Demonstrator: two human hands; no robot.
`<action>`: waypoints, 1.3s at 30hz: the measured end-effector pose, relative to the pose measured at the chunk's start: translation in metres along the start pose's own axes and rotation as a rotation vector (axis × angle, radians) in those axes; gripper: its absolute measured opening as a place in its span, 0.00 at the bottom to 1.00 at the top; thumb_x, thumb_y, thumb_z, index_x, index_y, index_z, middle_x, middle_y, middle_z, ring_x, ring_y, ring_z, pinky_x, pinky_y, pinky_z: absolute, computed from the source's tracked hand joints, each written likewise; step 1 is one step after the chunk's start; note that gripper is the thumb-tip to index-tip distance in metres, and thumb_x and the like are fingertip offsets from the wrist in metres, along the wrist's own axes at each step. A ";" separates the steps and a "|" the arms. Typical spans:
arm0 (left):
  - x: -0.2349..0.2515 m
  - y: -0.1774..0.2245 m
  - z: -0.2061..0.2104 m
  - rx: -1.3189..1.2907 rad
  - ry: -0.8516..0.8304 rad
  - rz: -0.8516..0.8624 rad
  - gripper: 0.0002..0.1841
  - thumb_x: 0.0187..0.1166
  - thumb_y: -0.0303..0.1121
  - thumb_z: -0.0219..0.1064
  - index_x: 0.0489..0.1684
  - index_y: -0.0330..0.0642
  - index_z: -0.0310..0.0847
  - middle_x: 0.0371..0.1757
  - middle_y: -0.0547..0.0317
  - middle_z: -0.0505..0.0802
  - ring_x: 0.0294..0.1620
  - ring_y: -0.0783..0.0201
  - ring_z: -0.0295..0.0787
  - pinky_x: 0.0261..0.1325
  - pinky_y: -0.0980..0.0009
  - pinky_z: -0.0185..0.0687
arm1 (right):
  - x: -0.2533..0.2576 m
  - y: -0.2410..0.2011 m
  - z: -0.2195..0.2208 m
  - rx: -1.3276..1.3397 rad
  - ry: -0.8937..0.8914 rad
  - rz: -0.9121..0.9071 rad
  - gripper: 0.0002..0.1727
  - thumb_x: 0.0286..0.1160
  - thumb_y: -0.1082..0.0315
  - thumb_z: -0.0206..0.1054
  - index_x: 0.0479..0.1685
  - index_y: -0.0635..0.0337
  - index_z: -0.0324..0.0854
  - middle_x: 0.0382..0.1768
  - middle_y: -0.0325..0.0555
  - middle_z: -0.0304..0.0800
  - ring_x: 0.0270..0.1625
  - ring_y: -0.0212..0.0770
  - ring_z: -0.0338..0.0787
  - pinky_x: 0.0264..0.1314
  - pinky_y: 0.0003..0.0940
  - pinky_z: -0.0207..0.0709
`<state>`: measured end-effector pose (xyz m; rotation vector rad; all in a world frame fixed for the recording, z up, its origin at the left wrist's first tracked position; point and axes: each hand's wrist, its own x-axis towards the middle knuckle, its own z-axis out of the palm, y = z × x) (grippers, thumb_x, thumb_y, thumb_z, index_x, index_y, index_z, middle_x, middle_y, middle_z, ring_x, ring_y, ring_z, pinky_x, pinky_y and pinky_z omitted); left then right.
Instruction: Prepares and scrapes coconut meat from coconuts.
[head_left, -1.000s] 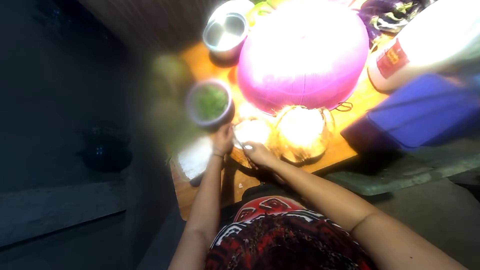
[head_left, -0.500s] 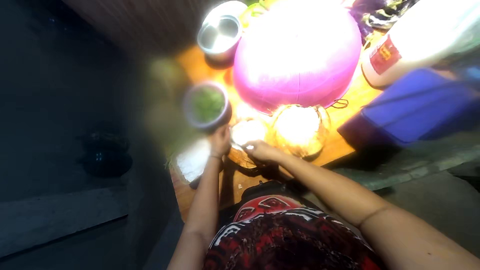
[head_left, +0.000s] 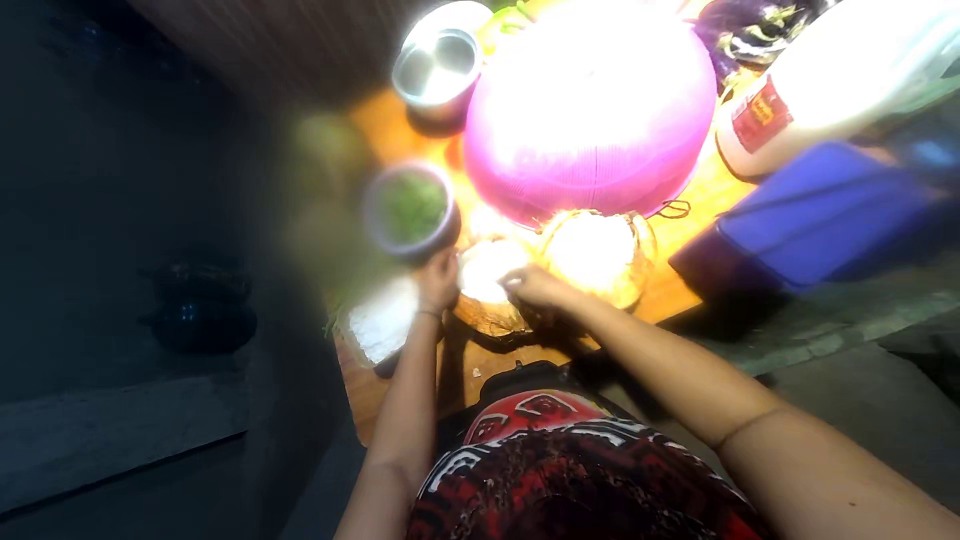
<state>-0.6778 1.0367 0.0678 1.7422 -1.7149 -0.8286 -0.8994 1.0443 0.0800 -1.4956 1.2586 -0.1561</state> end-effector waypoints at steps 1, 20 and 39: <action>0.000 0.000 0.000 0.001 0.002 -0.001 0.18 0.93 0.34 0.53 0.66 0.34 0.85 0.61 0.42 0.92 0.61 0.52 0.90 0.70 0.53 0.79 | 0.005 -0.001 0.003 0.029 0.066 0.025 0.18 0.91 0.62 0.57 0.68 0.57 0.85 0.52 0.62 0.91 0.49 0.56 0.92 0.55 0.59 0.83; -0.003 0.000 0.001 0.009 0.012 -0.012 0.18 0.92 0.34 0.53 0.67 0.34 0.85 0.63 0.41 0.92 0.65 0.51 0.89 0.73 0.52 0.77 | -0.009 -0.019 0.014 -0.124 -0.119 -0.073 0.17 0.91 0.65 0.57 0.68 0.61 0.84 0.61 0.63 0.89 0.65 0.60 0.89 0.69 0.63 0.77; -0.005 -0.002 0.004 -0.014 0.046 0.000 0.17 0.92 0.33 0.53 0.65 0.34 0.85 0.60 0.42 0.92 0.61 0.53 0.90 0.70 0.54 0.79 | -0.001 -0.024 0.022 -0.120 -0.083 -0.046 0.18 0.89 0.68 0.56 0.69 0.63 0.83 0.61 0.65 0.88 0.67 0.62 0.87 0.70 0.65 0.76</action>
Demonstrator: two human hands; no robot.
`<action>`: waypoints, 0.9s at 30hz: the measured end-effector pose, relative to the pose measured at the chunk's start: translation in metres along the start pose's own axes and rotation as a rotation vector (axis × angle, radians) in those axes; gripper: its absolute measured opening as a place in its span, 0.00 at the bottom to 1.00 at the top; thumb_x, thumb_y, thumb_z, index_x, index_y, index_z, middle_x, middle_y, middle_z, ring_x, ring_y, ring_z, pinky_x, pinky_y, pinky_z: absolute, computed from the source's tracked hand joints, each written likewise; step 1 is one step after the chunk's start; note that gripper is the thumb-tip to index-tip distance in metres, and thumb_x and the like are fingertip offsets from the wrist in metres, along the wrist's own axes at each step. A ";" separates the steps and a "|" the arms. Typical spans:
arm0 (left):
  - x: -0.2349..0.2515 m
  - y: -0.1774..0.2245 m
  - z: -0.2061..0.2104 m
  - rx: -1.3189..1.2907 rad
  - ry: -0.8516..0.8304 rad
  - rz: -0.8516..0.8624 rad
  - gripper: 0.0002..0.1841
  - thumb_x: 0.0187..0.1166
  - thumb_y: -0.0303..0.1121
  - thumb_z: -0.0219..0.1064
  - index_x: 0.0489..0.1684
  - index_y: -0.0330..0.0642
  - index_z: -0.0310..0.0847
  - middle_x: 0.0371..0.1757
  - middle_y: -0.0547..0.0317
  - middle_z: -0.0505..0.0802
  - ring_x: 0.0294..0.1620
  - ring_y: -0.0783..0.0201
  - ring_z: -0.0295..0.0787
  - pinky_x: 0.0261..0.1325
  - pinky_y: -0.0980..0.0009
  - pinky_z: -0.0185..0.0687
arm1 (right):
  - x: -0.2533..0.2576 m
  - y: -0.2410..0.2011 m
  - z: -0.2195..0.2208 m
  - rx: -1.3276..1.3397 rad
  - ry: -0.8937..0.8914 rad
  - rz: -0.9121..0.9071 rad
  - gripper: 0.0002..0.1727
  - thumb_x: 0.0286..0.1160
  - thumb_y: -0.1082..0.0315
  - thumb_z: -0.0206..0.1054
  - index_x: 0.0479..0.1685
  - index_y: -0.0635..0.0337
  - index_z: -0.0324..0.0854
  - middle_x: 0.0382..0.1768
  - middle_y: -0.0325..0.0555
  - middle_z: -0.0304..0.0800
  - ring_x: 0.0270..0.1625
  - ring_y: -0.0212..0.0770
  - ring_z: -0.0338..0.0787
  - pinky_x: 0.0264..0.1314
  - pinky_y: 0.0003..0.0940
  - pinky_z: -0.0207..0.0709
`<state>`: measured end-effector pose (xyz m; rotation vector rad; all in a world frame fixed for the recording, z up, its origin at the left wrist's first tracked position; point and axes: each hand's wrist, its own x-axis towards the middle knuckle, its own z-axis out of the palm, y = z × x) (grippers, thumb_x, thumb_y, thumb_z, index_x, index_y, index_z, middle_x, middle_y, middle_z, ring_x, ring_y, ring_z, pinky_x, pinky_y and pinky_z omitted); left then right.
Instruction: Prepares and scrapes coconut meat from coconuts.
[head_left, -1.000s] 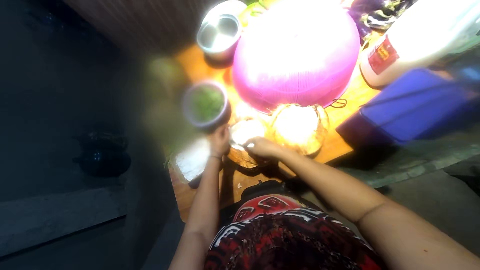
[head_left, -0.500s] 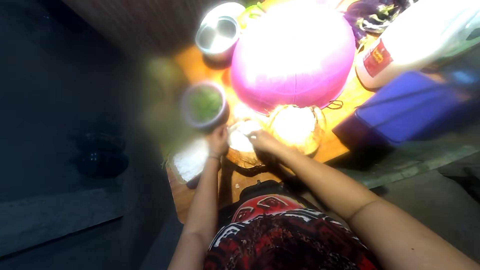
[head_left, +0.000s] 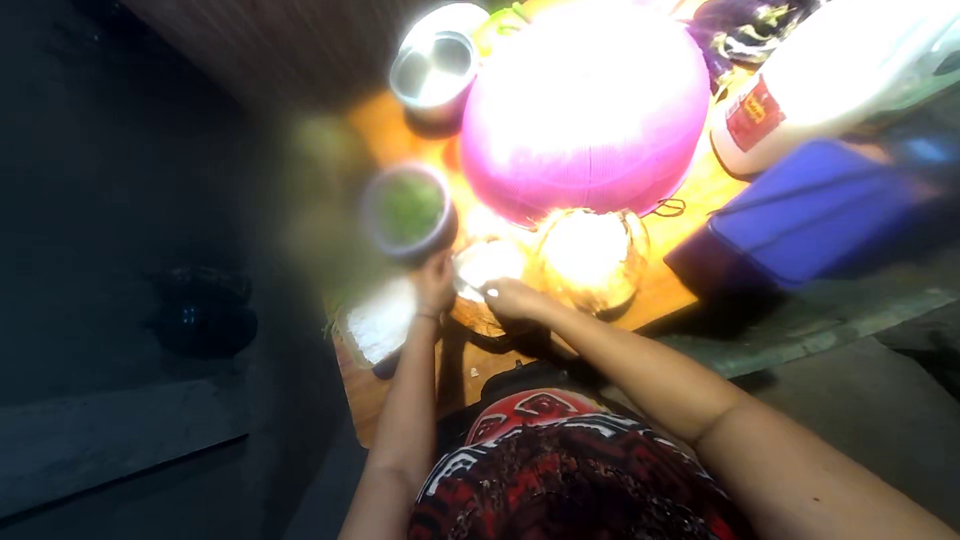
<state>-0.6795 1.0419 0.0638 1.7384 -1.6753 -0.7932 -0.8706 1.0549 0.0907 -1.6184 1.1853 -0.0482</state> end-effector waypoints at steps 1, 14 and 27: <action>0.001 -0.001 0.000 -0.004 0.003 0.002 0.17 0.92 0.33 0.53 0.65 0.34 0.85 0.61 0.42 0.92 0.61 0.53 0.90 0.70 0.55 0.79 | 0.002 0.007 -0.005 -0.021 -0.026 -0.041 0.17 0.89 0.67 0.57 0.67 0.62 0.85 0.61 0.64 0.89 0.67 0.61 0.87 0.70 0.65 0.76; 0.001 -0.002 0.000 0.020 -0.003 0.003 0.18 0.92 0.35 0.53 0.66 0.35 0.85 0.62 0.43 0.92 0.63 0.54 0.89 0.72 0.54 0.78 | 0.000 0.011 -0.022 -0.081 0.038 0.005 0.18 0.87 0.65 0.59 0.67 0.57 0.88 0.60 0.63 0.90 0.66 0.63 0.88 0.68 0.69 0.76; 0.000 -0.003 0.000 0.004 0.012 0.000 0.17 0.92 0.34 0.54 0.65 0.36 0.86 0.59 0.44 0.93 0.60 0.55 0.91 0.69 0.55 0.80 | -0.009 -0.015 -0.013 -0.326 0.086 0.085 0.18 0.84 0.68 0.60 0.69 0.54 0.85 0.58 0.61 0.91 0.64 0.64 0.89 0.62 0.68 0.80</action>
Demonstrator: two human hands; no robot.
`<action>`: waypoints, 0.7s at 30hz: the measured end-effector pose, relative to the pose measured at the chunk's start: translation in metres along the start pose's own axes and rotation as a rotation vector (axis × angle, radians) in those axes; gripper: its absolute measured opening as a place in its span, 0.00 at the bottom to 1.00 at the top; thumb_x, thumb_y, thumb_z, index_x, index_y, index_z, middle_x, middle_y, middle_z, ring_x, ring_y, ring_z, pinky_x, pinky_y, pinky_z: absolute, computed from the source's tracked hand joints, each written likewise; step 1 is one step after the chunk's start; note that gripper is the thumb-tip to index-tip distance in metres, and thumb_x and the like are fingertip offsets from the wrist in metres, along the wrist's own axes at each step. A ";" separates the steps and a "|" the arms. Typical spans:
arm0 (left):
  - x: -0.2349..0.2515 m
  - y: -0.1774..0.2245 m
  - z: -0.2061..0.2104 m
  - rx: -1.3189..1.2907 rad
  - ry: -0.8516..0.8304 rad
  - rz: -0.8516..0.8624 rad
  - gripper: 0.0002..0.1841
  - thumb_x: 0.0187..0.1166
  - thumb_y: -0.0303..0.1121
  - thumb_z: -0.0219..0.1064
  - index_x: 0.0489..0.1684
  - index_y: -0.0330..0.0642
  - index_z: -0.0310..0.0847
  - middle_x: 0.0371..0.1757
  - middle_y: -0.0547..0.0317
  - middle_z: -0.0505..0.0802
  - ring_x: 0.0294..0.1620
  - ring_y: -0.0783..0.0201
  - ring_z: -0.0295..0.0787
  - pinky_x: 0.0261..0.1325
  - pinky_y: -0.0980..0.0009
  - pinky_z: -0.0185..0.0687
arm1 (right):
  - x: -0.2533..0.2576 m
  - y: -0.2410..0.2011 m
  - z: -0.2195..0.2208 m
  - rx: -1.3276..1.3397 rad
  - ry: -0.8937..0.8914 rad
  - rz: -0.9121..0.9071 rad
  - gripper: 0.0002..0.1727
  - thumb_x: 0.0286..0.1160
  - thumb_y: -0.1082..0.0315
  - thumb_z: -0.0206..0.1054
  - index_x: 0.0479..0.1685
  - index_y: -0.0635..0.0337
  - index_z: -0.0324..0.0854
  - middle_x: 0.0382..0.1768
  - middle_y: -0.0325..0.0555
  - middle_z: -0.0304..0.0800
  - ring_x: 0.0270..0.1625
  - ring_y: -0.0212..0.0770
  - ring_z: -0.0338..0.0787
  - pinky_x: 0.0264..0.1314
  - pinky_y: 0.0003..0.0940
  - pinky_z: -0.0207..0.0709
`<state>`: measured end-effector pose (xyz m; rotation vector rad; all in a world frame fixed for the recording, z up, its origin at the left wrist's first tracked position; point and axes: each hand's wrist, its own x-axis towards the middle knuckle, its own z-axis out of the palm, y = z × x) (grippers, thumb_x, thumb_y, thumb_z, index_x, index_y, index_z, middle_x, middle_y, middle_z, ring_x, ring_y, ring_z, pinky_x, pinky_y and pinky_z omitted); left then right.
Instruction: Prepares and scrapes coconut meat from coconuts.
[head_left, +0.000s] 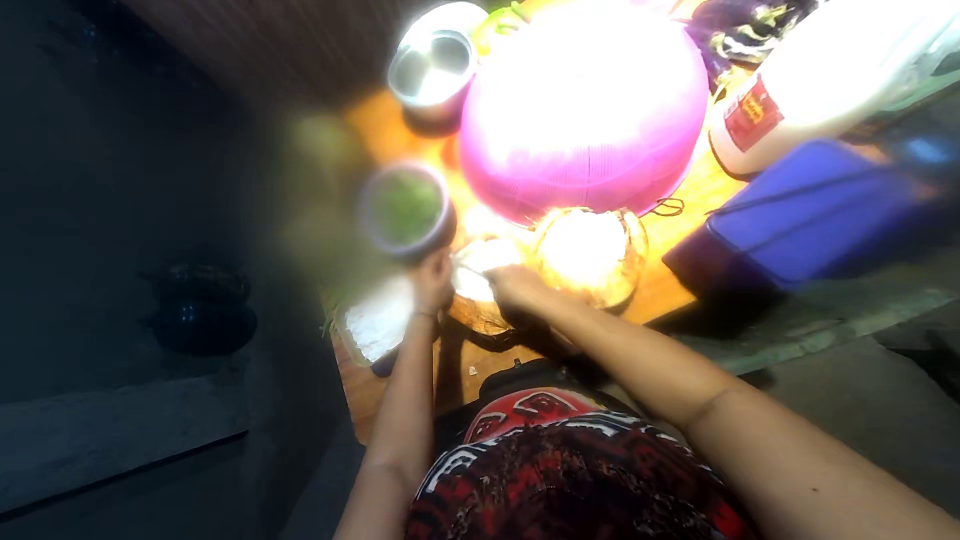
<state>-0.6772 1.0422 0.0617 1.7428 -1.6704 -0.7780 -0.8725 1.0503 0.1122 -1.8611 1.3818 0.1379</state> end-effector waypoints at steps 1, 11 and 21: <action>0.000 -0.001 0.000 -0.003 0.000 0.001 0.17 0.92 0.34 0.54 0.65 0.35 0.86 0.59 0.44 0.93 0.60 0.55 0.90 0.70 0.55 0.80 | 0.000 0.000 0.005 -0.028 -0.034 -0.022 0.20 0.82 0.69 0.61 0.71 0.53 0.84 0.58 0.61 0.91 0.64 0.64 0.89 0.62 0.68 0.80; 0.001 -0.002 0.001 0.007 -0.002 -0.018 0.18 0.92 0.35 0.53 0.66 0.35 0.85 0.59 0.43 0.93 0.59 0.54 0.91 0.69 0.54 0.80 | -0.004 -0.003 0.006 -0.032 -0.046 -0.027 0.18 0.84 0.69 0.60 0.68 0.55 0.84 0.56 0.61 0.92 0.63 0.64 0.90 0.61 0.68 0.80; 0.000 -0.002 0.002 0.007 0.010 0.002 0.17 0.92 0.34 0.54 0.65 0.36 0.86 0.59 0.44 0.93 0.59 0.55 0.91 0.69 0.55 0.80 | -0.002 -0.005 -0.007 -0.016 -0.028 -0.022 0.16 0.82 0.69 0.62 0.64 0.56 0.86 0.57 0.60 0.91 0.64 0.64 0.89 0.62 0.69 0.80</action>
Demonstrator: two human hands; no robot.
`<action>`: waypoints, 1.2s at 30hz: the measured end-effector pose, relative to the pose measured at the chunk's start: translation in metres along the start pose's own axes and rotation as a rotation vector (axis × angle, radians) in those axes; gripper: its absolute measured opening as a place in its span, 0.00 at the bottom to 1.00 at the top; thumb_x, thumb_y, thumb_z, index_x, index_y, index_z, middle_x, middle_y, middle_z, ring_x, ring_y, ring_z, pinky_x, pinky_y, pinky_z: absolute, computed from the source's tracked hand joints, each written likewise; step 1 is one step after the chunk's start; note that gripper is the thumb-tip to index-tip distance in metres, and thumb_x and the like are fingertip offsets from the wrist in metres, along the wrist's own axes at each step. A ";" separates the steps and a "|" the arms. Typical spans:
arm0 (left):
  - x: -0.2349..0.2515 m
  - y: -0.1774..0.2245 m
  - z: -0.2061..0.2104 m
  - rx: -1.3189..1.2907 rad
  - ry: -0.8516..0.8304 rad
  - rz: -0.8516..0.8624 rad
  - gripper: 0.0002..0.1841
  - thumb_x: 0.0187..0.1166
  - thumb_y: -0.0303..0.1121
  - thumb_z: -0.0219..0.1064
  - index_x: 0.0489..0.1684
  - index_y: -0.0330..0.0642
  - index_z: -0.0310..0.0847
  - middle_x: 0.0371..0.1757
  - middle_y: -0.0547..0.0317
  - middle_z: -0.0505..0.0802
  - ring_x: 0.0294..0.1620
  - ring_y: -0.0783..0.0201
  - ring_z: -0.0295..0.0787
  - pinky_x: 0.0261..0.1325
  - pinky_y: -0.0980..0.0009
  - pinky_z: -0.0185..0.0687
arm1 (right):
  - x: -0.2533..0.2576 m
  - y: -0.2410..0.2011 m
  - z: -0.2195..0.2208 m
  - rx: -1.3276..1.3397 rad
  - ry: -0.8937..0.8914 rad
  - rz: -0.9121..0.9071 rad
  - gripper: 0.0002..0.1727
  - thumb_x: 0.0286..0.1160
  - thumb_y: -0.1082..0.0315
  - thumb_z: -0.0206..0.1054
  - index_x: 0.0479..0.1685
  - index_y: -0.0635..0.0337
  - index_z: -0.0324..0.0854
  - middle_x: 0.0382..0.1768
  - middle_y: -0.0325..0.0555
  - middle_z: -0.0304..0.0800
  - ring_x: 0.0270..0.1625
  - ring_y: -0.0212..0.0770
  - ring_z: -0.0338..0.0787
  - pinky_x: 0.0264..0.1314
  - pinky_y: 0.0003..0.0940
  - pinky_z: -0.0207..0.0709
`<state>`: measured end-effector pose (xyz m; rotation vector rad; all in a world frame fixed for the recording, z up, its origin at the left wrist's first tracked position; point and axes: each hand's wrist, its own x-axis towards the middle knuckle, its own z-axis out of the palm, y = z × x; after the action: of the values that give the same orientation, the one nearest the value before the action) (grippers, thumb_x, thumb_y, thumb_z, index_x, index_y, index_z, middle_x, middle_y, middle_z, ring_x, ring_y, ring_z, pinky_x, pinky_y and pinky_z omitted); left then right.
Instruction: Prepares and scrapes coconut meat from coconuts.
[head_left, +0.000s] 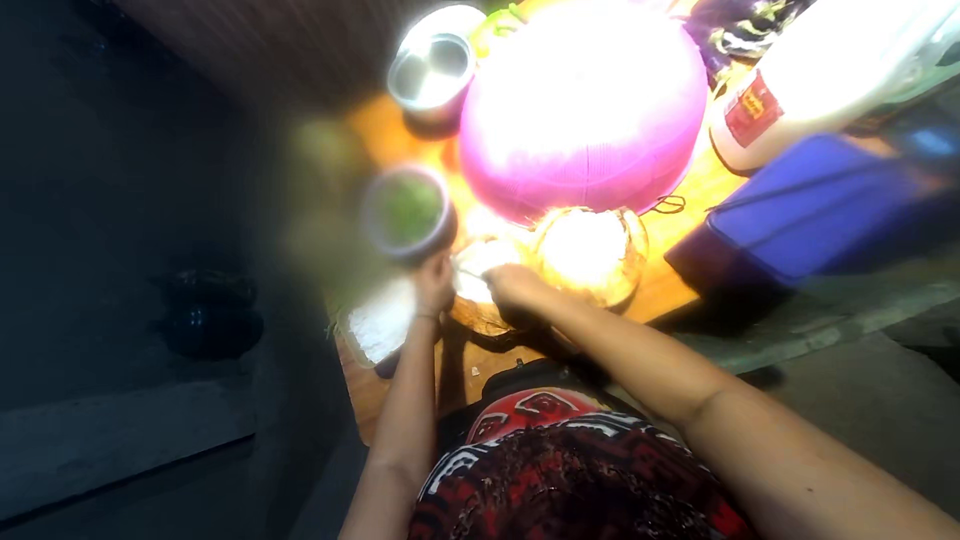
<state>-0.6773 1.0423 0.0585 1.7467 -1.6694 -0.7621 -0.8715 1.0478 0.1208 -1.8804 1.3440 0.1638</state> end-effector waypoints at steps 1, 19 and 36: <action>0.000 -0.001 -0.001 -0.003 0.004 0.006 0.17 0.92 0.34 0.54 0.65 0.36 0.86 0.59 0.44 0.93 0.59 0.56 0.91 0.68 0.56 0.80 | -0.001 0.000 0.003 -0.023 -0.030 -0.025 0.16 0.81 0.69 0.62 0.64 0.56 0.86 0.57 0.61 0.91 0.64 0.64 0.89 0.61 0.69 0.80; 0.000 -0.006 0.001 -0.099 -0.005 -0.009 0.17 0.92 0.34 0.55 0.66 0.35 0.84 0.58 0.44 0.93 0.58 0.59 0.90 0.68 0.59 0.81 | 0.021 0.036 -0.006 0.196 0.039 -0.077 0.15 0.84 0.62 0.63 0.58 0.56 0.91 0.55 0.62 0.92 0.63 0.64 0.89 0.63 0.71 0.78; 0.004 0.000 -0.003 -0.147 -0.046 -0.116 0.16 0.92 0.34 0.55 0.66 0.37 0.84 0.56 0.46 0.93 0.53 0.60 0.89 0.62 0.58 0.82 | 0.011 -0.021 0.051 0.932 -0.006 0.195 0.21 0.95 0.63 0.49 0.81 0.55 0.68 0.33 0.52 0.82 0.22 0.42 0.83 0.28 0.39 0.82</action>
<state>-0.6749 1.0385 0.0601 1.7454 -1.5110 -0.9591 -0.8319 1.0758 0.0919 -0.9655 1.2769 -0.3163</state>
